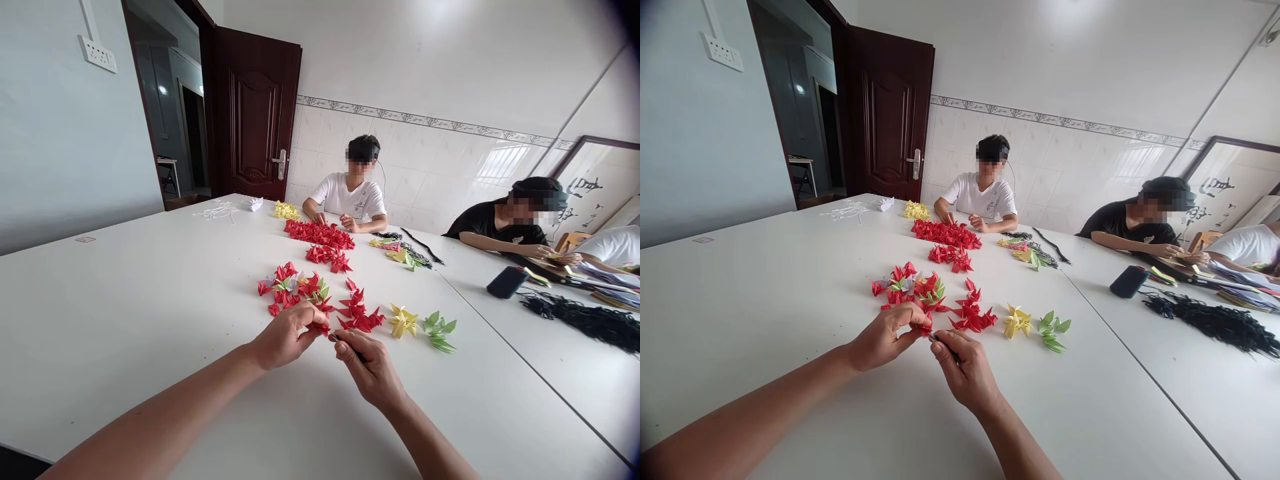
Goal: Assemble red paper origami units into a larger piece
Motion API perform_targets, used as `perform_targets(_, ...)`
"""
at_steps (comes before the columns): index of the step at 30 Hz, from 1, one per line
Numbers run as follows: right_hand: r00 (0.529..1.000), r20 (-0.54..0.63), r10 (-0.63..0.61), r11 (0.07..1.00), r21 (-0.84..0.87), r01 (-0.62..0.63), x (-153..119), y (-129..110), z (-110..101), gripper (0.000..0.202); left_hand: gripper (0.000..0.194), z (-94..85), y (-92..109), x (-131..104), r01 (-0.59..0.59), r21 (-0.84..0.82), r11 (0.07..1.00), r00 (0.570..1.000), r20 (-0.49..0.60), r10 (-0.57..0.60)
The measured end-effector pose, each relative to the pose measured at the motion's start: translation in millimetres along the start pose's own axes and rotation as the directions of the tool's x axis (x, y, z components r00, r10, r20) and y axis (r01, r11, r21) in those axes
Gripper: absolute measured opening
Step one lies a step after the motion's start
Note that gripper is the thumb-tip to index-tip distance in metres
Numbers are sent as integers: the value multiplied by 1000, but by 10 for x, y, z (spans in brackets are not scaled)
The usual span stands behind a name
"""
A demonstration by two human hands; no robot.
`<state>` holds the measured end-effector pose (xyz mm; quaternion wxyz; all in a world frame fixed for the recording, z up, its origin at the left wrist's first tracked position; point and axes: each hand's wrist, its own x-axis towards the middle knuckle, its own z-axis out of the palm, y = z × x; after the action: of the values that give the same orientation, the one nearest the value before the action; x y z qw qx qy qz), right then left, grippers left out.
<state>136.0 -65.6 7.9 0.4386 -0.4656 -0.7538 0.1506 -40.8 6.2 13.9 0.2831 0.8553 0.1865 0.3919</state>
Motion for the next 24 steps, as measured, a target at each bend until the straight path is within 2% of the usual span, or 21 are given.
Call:
perform_targets(9, 997, 21, 73, 996, -58, -72, 11, 51, 14, 32, 14, 36, -18, -1, -39, 16, 999, 999, -1, 39)
perform_targets(24, 997, 19, 76, 986, -153, -72, -10, 90, 32, 25, 16, 52, -47, -12, -35, 20, 999, 999, 10, 35)
